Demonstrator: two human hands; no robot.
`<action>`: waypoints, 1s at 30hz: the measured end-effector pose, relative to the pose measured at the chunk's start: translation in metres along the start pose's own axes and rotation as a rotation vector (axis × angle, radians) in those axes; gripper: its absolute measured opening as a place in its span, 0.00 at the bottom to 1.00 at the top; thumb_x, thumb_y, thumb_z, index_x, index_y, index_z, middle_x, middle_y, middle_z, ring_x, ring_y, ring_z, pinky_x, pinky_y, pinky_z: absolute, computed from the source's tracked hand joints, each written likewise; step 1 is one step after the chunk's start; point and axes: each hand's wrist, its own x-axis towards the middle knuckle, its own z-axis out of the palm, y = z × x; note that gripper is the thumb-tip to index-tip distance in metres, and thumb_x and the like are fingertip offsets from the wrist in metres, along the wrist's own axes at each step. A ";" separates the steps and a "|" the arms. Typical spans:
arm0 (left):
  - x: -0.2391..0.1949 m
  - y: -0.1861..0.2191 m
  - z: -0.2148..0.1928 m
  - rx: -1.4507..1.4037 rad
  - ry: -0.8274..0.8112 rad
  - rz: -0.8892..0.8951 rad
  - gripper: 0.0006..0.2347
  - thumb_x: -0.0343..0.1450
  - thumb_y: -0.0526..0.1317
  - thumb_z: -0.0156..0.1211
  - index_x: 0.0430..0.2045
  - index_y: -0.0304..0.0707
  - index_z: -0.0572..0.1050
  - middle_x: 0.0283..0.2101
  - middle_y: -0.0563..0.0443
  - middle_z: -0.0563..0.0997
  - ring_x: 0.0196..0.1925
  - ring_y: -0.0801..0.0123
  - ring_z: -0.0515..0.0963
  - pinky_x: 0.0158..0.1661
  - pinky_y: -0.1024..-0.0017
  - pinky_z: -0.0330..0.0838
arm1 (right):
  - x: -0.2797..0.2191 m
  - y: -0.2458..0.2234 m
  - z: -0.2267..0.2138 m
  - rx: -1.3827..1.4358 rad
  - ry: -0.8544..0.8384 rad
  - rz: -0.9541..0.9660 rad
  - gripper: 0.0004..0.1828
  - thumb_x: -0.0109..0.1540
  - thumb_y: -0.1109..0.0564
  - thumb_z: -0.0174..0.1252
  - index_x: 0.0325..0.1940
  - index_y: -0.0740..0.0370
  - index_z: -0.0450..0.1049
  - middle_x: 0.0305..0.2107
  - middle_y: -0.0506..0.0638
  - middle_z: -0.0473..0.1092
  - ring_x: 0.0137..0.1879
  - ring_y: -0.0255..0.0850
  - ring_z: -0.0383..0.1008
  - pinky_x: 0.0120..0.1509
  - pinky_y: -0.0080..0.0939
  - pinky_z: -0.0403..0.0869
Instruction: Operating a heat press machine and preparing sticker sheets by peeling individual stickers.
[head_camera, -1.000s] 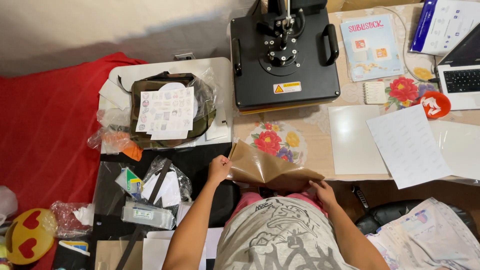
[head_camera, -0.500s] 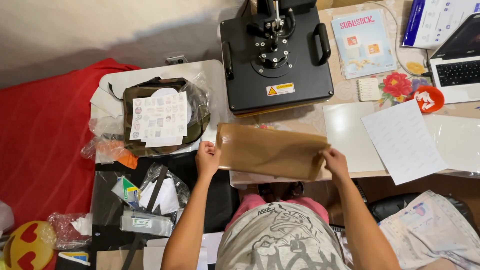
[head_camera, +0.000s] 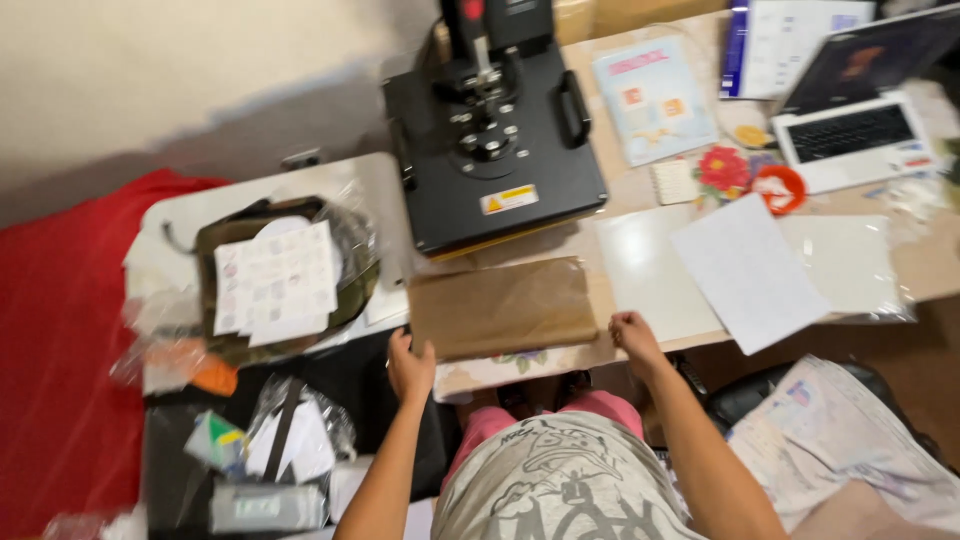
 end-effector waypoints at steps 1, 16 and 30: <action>-0.009 -0.002 0.005 -0.005 -0.024 0.025 0.29 0.73 0.43 0.71 0.71 0.39 0.71 0.63 0.38 0.85 0.70 0.46 0.82 0.67 0.50 0.77 | -0.010 0.007 -0.015 0.015 0.031 -0.001 0.20 0.72 0.62 0.53 0.65 0.79 0.72 0.38 0.56 0.69 0.38 0.43 0.69 0.42 0.39 0.69; -0.086 0.059 0.099 0.054 -0.369 0.010 0.16 0.69 0.43 0.72 0.51 0.47 0.84 0.41 0.57 0.94 0.45 0.69 0.92 0.56 0.68 0.82 | 0.049 -0.042 -0.300 0.347 0.400 -0.098 0.08 0.71 0.68 0.62 0.54 0.73 0.81 0.43 0.64 0.84 0.46 0.49 0.88 0.59 0.41 0.84; -0.143 0.138 0.188 0.242 -0.465 -0.105 0.09 0.69 0.47 0.75 0.40 0.52 0.89 0.35 0.61 0.93 0.37 0.75 0.91 0.54 0.75 0.82 | 0.235 -0.188 -0.477 0.161 0.462 0.033 0.06 0.73 0.64 0.53 0.52 0.63 0.75 0.42 0.58 0.85 0.40 0.40 0.88 0.52 0.36 0.84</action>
